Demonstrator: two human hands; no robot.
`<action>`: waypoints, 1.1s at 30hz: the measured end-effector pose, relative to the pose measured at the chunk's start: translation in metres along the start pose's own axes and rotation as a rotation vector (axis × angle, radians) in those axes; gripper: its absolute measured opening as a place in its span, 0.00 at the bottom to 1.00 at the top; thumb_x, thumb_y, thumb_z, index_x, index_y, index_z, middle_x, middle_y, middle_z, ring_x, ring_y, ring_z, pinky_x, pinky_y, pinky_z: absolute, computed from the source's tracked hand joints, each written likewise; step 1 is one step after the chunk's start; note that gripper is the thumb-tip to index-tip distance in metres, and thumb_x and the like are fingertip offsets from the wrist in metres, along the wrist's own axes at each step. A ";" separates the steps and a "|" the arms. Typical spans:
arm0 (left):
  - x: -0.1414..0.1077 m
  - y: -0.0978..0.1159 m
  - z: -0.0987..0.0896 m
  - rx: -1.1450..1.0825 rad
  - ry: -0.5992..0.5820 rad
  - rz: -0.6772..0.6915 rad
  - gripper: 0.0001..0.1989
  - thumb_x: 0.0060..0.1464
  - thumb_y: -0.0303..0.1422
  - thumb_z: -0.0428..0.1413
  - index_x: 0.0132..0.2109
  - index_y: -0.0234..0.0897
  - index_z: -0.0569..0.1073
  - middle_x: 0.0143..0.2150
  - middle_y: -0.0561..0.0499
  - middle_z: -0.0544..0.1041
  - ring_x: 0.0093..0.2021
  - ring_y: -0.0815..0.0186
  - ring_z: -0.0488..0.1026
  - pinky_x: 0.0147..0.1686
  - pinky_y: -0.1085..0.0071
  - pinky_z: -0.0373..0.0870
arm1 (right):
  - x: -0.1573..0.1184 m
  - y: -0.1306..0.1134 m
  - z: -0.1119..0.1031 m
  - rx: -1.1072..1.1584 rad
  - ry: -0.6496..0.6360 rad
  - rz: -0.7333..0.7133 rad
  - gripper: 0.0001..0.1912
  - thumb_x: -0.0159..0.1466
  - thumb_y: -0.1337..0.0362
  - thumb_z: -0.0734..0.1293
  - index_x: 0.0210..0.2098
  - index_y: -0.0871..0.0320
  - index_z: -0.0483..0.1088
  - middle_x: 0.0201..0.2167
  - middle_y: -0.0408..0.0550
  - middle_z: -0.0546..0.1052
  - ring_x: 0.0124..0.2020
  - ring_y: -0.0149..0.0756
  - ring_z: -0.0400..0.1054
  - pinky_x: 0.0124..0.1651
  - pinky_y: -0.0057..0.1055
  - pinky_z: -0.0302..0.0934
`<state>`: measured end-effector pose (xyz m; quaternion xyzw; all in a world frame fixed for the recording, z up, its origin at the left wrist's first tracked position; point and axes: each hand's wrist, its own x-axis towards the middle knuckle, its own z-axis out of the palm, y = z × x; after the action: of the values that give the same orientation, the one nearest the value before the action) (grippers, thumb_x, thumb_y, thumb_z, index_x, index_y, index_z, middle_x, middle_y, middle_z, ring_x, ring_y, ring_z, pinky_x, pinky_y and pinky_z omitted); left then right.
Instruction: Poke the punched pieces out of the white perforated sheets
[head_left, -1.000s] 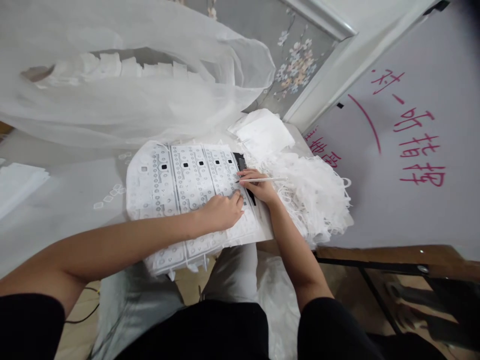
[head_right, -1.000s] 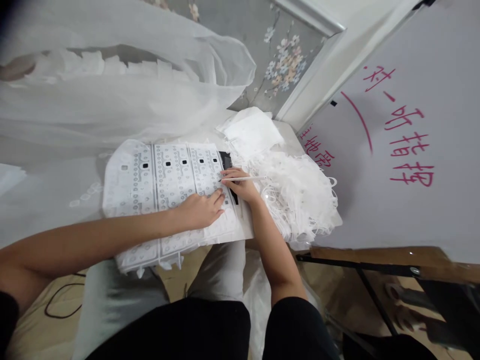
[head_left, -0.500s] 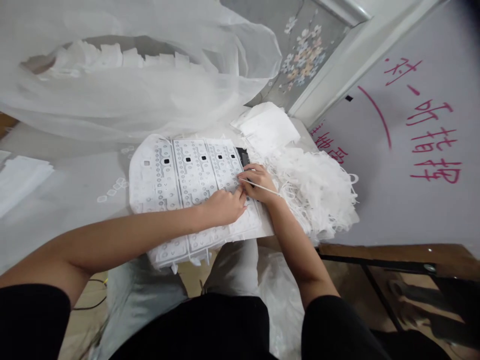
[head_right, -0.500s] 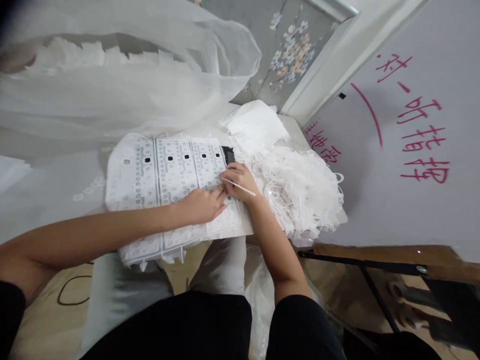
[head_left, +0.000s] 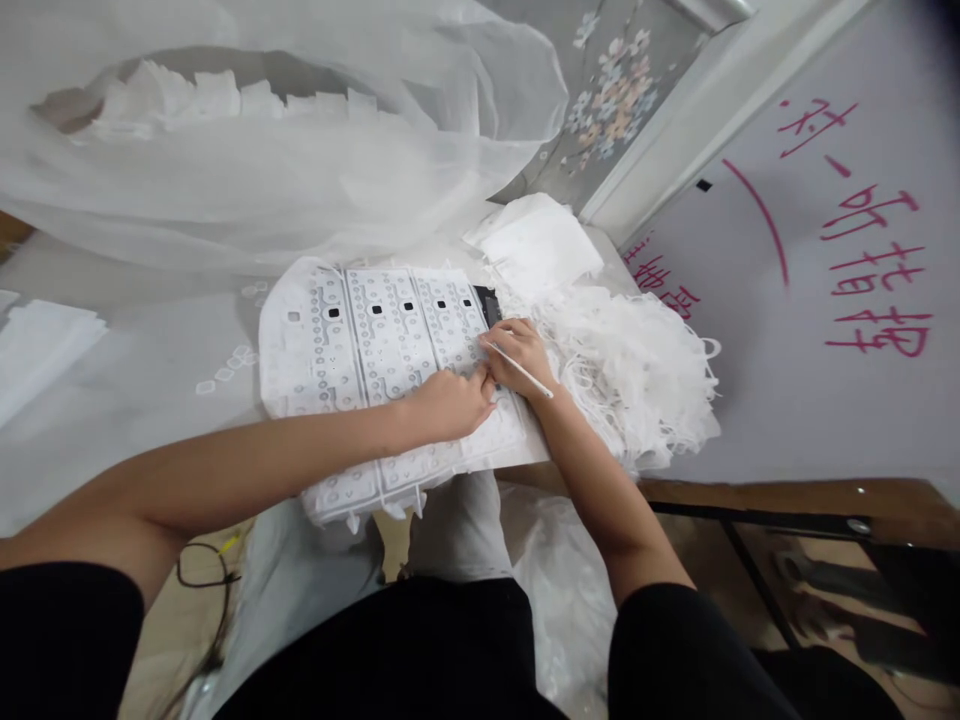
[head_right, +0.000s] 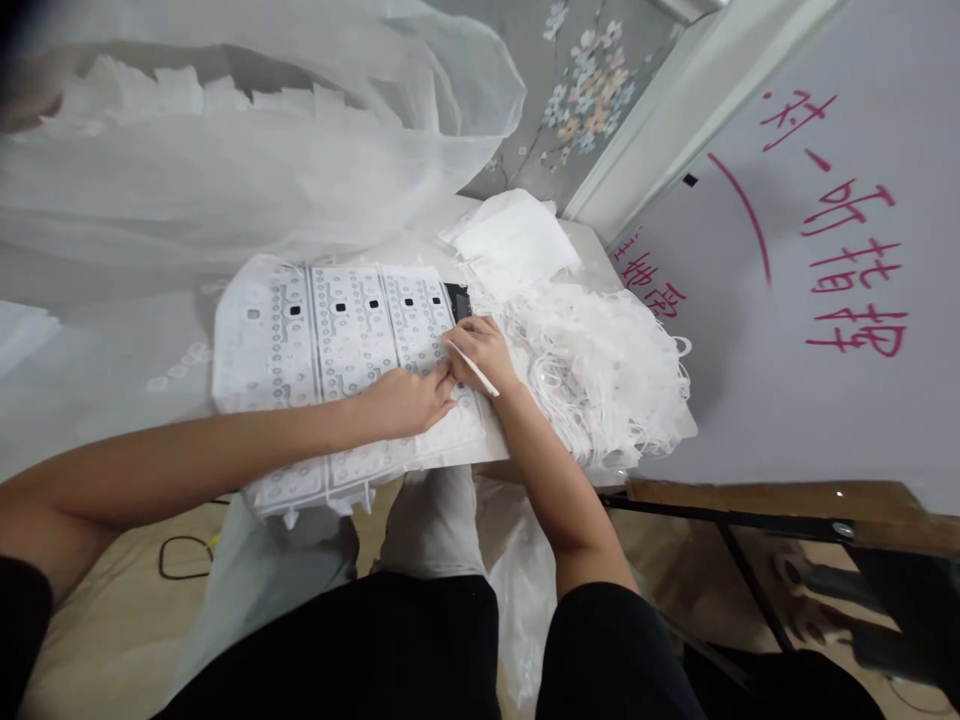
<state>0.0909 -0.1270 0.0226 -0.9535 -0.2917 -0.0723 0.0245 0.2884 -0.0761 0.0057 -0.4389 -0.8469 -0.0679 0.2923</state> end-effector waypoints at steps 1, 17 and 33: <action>0.000 0.000 -0.001 -0.001 -0.003 -0.001 0.27 0.70 0.40 0.45 0.64 0.24 0.67 0.62 0.26 0.69 0.33 0.54 0.80 0.26 0.62 0.71 | 0.000 0.001 -0.001 0.012 0.025 0.036 0.10 0.69 0.64 0.61 0.39 0.54 0.75 0.38 0.51 0.79 0.44 0.43 0.72 0.53 0.45 0.64; -0.024 0.032 -0.014 0.241 0.139 0.101 0.15 0.59 0.19 0.50 0.48 0.14 0.78 0.41 0.22 0.79 0.27 0.55 0.78 0.18 0.69 0.66 | -0.009 -0.025 -0.026 0.456 -0.087 0.164 0.06 0.64 0.58 0.71 0.33 0.52 0.79 0.57 0.47 0.76 0.67 0.50 0.60 0.70 0.57 0.54; -0.033 0.039 -0.019 0.302 0.249 0.349 0.12 0.53 0.15 0.49 0.38 0.23 0.76 0.24 0.40 0.76 0.22 0.62 0.71 0.21 0.69 0.62 | -0.023 -0.044 -0.035 0.557 -0.221 0.171 0.03 0.59 0.62 0.74 0.29 0.51 0.79 0.63 0.42 0.70 0.73 0.52 0.45 0.74 0.56 0.45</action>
<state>0.0836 -0.1793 0.0365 -0.9587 -0.1250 -0.1392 0.2144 0.2793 -0.1321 0.0276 -0.4164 -0.8195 0.2397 0.3124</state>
